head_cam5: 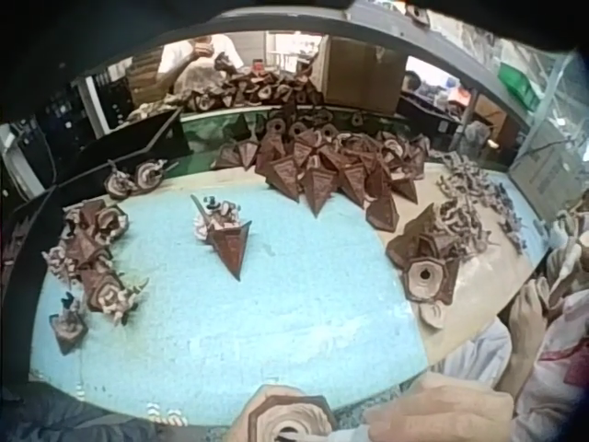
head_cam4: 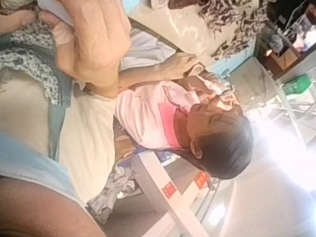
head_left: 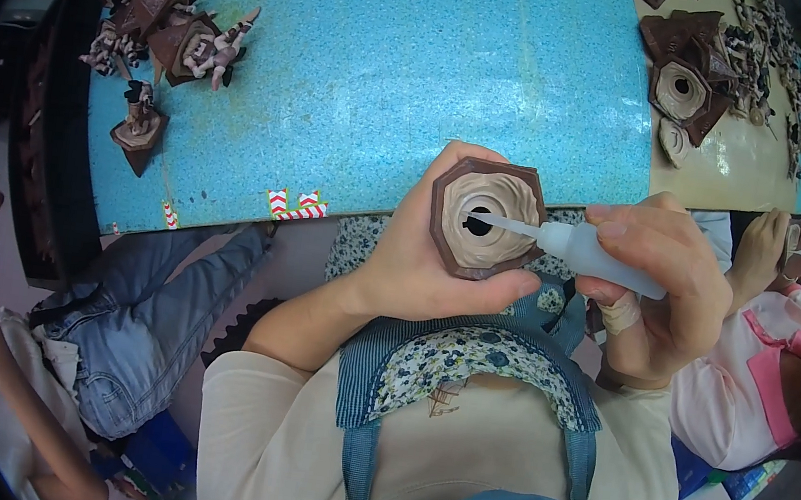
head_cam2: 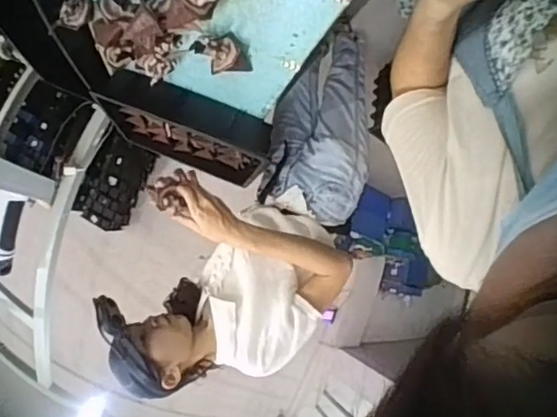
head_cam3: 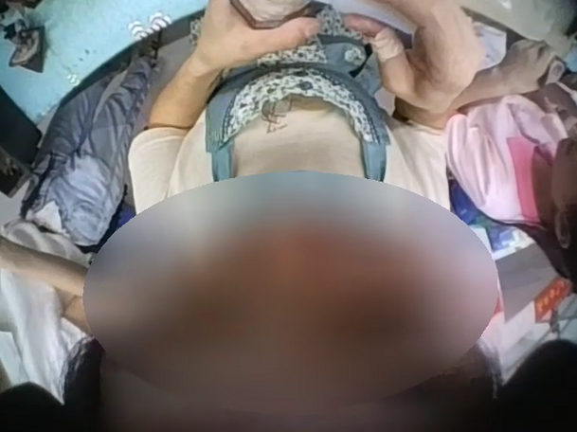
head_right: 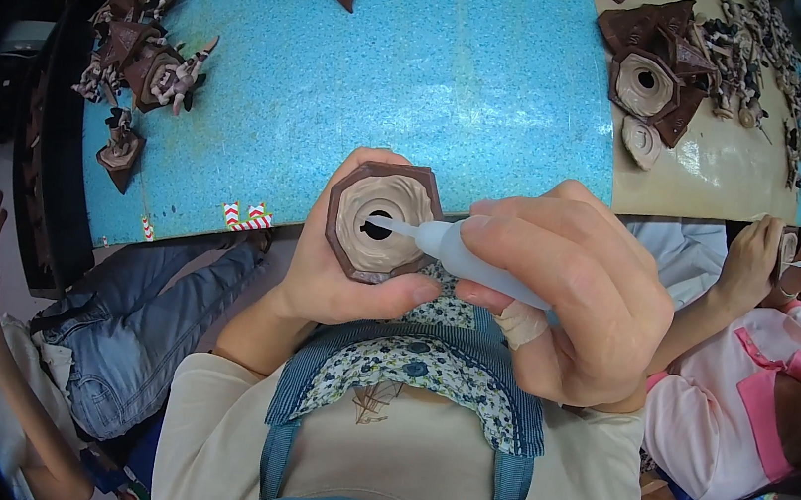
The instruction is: The person assembles figurines by applying glue from a squeeze bottle into bases, inserting figurine parts by hand, trimming parts with pliers, and wiping the glue bottle tip with a cloth.
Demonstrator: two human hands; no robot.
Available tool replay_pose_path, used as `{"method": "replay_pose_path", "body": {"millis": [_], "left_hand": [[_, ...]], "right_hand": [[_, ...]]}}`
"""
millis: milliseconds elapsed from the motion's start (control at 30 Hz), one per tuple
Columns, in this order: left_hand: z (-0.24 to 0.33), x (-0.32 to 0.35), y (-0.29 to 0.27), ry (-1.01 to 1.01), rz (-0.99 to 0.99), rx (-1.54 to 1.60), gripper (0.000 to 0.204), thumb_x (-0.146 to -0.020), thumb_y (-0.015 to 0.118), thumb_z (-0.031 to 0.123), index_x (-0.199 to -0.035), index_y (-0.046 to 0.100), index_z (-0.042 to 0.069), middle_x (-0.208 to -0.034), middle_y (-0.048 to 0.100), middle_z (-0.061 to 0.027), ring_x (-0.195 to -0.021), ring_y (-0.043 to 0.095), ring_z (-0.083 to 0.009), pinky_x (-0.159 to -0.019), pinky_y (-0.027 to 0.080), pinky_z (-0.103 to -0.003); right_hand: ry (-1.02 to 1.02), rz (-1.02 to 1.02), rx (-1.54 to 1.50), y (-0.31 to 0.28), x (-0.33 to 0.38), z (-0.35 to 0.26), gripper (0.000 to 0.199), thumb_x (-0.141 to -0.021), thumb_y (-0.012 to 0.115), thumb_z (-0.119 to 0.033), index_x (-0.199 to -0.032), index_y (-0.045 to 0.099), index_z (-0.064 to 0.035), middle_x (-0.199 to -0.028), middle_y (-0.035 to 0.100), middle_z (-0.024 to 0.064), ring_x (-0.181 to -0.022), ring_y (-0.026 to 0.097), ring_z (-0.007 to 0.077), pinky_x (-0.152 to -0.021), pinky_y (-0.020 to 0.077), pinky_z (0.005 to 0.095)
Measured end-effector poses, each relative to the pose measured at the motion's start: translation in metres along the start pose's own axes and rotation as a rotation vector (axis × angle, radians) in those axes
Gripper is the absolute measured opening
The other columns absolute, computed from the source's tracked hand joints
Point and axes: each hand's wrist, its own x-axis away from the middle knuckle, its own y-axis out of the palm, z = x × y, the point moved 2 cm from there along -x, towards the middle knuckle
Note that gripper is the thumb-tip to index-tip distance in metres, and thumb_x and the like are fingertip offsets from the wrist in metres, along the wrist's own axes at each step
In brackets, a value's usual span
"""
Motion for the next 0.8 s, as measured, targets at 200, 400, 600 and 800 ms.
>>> {"method": "replay_pose_path", "body": {"millis": [200, 400, 600, 800], "left_hand": [[-0.0007, 0.0006, -0.0001, -0.020, -0.012, -0.005, 0.066, -0.065, 0.081, 0.009, -0.115, 0.039, 0.003, -0.105, 0.056, -0.0068, -0.098, 0.054, -0.0124, -0.085, 0.044, -0.027], [-0.0014, 0.0016, 0.0014, -0.027, -0.011, 0.007, 0.066, -0.065, 0.081, 0.011, -0.115, 0.039, 0.003, -0.106, 0.056, -0.0075, -0.099, 0.054, -0.0133, -0.085, 0.044, -0.028], [-0.0007, 0.0027, 0.0012, -0.062, -0.001, -0.007, 0.066, -0.064, 0.082, 0.012, -0.114, 0.040, 0.002, -0.106, 0.056, -0.0077, -0.099, 0.054, -0.0133, -0.085, 0.044, -0.028], [-0.0002, 0.0024, 0.0004, -0.115, 0.021, -0.040, 0.065, -0.063, 0.083, 0.014, -0.112, 0.042, 0.002, -0.104, 0.057, -0.0078, -0.098, 0.055, -0.0135, -0.085, 0.044, -0.028]], "right_hand": [[-0.011, -0.006, 0.014, 0.0001, 0.0007, 0.0000, 0.036, -0.074, 0.074, -0.025, -0.094, 0.060, 0.0008, -0.080, 0.062, 0.0158, -0.072, 0.061, 0.0256, -0.059, 0.0447, 0.0310], [-0.100, -0.011, -0.004, -0.0014, -0.0012, 0.0024, 0.026, -0.071, 0.067, -0.006, -0.095, 0.061, 0.0028, -0.080, 0.063, 0.0189, -0.062, 0.060, 0.0265, -0.053, 0.0455, 0.0315], [-0.086, 0.009, -0.015, 0.0002, 0.0019, 0.0067, 0.027, -0.070, 0.068, -0.005, -0.095, 0.061, 0.0029, -0.081, 0.063, 0.0185, -0.063, 0.060, 0.0260, -0.053, 0.0453, 0.0311], [-0.057, 0.025, -0.032, 0.0014, 0.0026, 0.0069, 0.032, -0.065, 0.069, 0.000, -0.096, 0.061, 0.0031, -0.081, 0.063, 0.0182, -0.063, 0.060, 0.0258, -0.054, 0.0453, 0.0308]]}}
